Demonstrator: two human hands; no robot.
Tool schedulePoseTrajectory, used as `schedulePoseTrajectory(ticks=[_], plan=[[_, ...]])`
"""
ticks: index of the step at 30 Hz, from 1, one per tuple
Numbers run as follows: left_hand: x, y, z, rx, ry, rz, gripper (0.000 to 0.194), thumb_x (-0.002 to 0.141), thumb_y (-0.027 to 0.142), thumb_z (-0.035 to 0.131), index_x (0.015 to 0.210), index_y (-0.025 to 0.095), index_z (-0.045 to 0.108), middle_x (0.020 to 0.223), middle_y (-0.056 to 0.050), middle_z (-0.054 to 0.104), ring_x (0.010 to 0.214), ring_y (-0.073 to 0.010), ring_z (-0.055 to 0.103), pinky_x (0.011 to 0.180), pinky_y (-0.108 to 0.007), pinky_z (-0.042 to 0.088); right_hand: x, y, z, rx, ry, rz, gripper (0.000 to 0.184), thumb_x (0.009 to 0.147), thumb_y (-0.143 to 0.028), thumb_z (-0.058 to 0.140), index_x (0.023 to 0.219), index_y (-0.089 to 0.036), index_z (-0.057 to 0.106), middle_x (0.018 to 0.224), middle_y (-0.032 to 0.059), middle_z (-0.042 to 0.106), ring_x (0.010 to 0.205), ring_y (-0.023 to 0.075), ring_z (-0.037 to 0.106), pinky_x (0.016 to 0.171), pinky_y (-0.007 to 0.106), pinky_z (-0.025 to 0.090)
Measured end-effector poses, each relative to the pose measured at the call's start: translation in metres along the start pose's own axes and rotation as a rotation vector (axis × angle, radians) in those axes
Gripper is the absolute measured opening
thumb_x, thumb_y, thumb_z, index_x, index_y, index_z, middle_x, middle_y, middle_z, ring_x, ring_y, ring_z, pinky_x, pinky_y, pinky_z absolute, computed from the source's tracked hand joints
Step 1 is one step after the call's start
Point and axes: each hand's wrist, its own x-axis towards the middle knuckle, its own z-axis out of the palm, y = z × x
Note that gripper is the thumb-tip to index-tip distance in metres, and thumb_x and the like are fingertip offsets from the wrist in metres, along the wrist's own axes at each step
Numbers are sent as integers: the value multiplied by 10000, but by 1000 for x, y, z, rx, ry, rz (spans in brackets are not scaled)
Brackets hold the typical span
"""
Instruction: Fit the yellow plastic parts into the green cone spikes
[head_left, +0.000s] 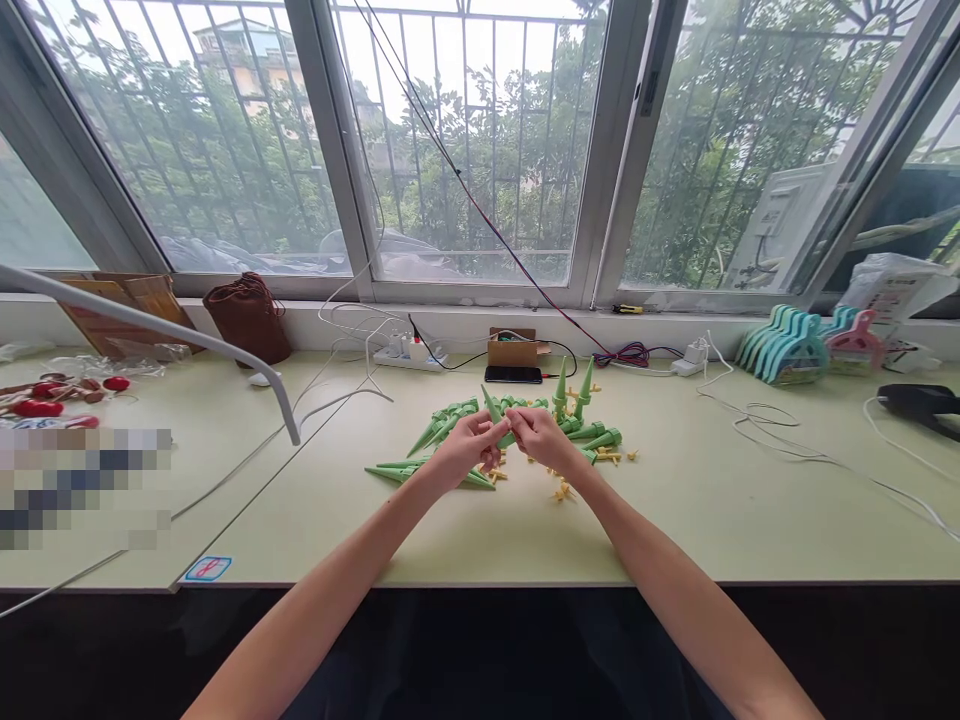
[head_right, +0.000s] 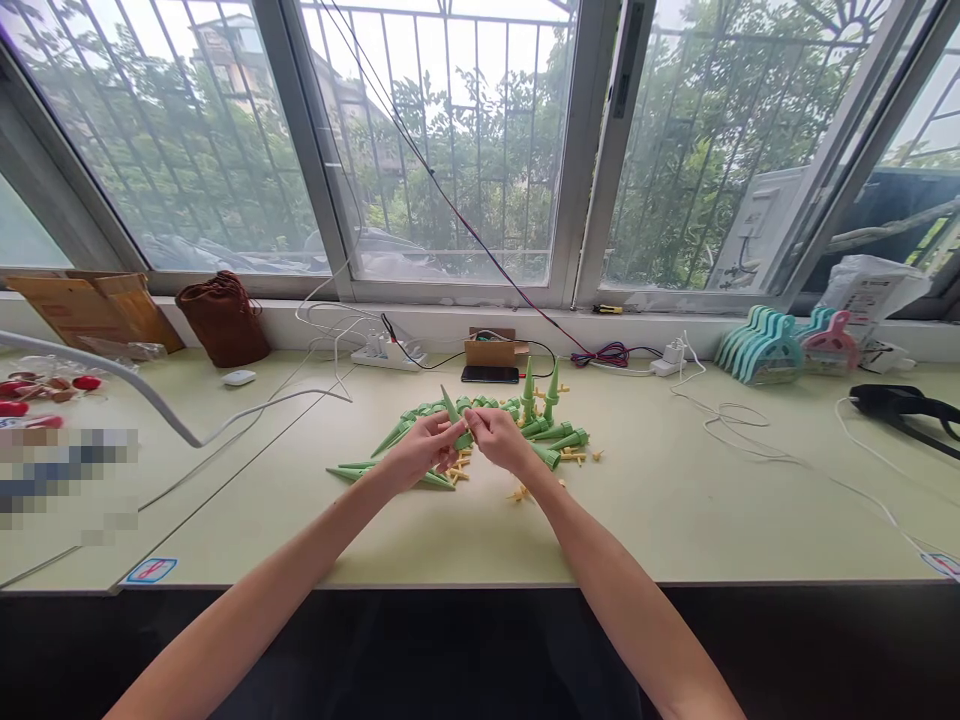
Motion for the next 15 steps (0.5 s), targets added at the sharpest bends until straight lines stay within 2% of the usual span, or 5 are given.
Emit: schedulePoseTrajectory(ticks=[4,7,10,15], plan=[[1,-1,-4,-146,-26,-106,455,722,473,724,741,187,371,536,89,387,415,-45,489,348,-135,289,-1,-6,-2,-66,16,-86,397,939,-456,373,637,-197,363,554,-34,382,508,99,349,493,231,292],[1,-1,-6,-182,-40,-132,427,728,474,719,778,184,410,536,89,384,399,-34,458,340,-136,256,-2,-7,-3,-90,13,-102,390,944,-449,354,648,-196,375,565,-31,390,525,102,342,505,232,289],[1,-1,-4,-143,-31,-96,426,727,493,712,805,184,429,545,91,378,408,-41,470,347,-138,266,-1,-6,-1,-113,24,-96,390,946,-449,344,648,-197,364,553,-36,365,523,102,326,506,234,276],[-2,0,2,50,-32,65,417,771,514,656,953,162,527,642,47,512,396,-40,467,364,-170,335,-1,-5,-1,-127,23,-110,371,944,-409,359,641,-195,347,536,-40,352,515,102,310,507,241,253]])
